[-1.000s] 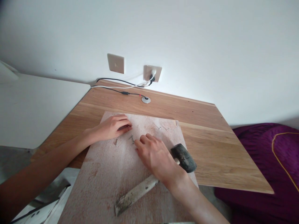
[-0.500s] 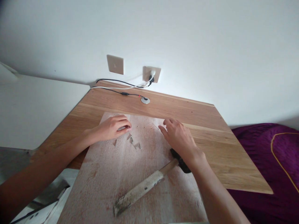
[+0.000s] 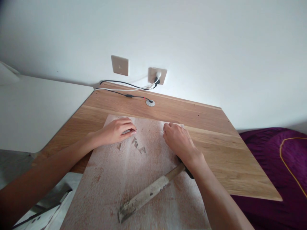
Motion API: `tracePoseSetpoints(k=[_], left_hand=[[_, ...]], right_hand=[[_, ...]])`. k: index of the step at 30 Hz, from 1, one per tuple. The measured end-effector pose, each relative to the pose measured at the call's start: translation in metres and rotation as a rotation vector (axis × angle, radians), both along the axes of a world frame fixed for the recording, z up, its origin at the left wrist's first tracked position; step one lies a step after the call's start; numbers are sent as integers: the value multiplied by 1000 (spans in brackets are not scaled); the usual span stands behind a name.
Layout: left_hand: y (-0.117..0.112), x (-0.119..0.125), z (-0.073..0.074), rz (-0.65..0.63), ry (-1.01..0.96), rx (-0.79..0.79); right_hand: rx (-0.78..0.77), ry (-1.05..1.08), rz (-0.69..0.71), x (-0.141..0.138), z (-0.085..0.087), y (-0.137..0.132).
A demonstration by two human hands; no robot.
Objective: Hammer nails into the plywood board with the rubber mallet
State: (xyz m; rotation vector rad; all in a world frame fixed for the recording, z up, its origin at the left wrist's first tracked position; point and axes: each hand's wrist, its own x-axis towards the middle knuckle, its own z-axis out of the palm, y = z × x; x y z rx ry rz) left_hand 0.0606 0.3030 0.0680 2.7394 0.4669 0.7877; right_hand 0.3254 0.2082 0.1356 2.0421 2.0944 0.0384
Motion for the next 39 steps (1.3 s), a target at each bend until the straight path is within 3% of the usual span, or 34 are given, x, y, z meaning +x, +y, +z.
tracePoseSetpoints(k=[9, 14, 20, 24, 28, 33, 36, 39], left_hand=[[1, 0, -3, -1, -3, -14], [1, 0, -3, 1, 6, -10], [1, 1, -4, 10, 12, -5], [0, 1, -3, 15, 11, -7], [1, 1, -3, 4, 5, -16], [1, 0, -3, -2, 2, -21], [1, 0, -2, -4, 4, -26], [1, 0, -2, -6, 7, -31]], right_hand=[[89, 77, 50, 6, -7, -4], [157, 321, 144, 10, -7, -8], [-131, 559, 381, -6, -5, -23], [-135, 546, 419, -12, -8, -28], [-29, 525, 332, 4, -8, -24], [183, 307, 39, 42, -15, -14], [156, 249, -66, 54, -20, -11], [93, 196, -66, 53, -21, -10]])
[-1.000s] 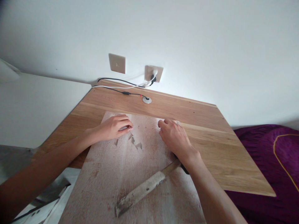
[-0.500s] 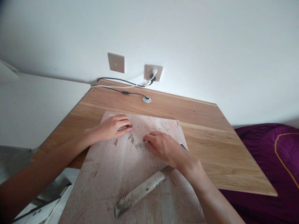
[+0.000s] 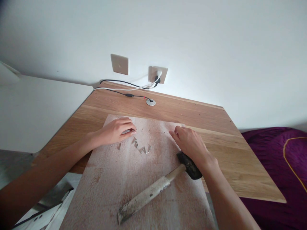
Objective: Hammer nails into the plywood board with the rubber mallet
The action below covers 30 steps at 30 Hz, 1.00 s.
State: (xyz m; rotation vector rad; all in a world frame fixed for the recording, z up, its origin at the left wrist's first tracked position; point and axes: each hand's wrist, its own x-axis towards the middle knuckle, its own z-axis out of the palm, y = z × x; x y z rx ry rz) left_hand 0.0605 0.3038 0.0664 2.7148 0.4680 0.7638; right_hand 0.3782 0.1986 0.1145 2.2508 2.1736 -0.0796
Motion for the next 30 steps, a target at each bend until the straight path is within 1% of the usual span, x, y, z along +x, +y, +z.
tracePoseSetpoints(k=[5, 8, 11, 15, 18, 21, 24, 27, 30], left_hand=[[0, 0, -1, 2, -5, -5], [0, 0, -1, 1, -5, 0], [0, 0, -1, -3, -6, 2], [0, 0, 0, 1, 4, -1], [0, 0, -1, 12, 11, 8], [0, 1, -2, 19, 6, 12], [-1, 1, 0, 19, -6, 8], [-1, 1, 1, 10, -3, 3], [-1, 1, 2, 10, -4, -4]], right_hand=[[-62, -61, 1, -7, 5, 5], [-72, -76, -1, -9, 7, 6], [-42, -72, 24, -11, 8, 4], [50, -32, 96, -20, 13, -3], [104, 74, 196, -38, 17, -16], [129, 175, 368, -65, 19, -33], [141, 154, 488, -94, 16, -45], [168, 83, 555, -115, 14, -49], [131, 80, 564, -124, 17, -50]])
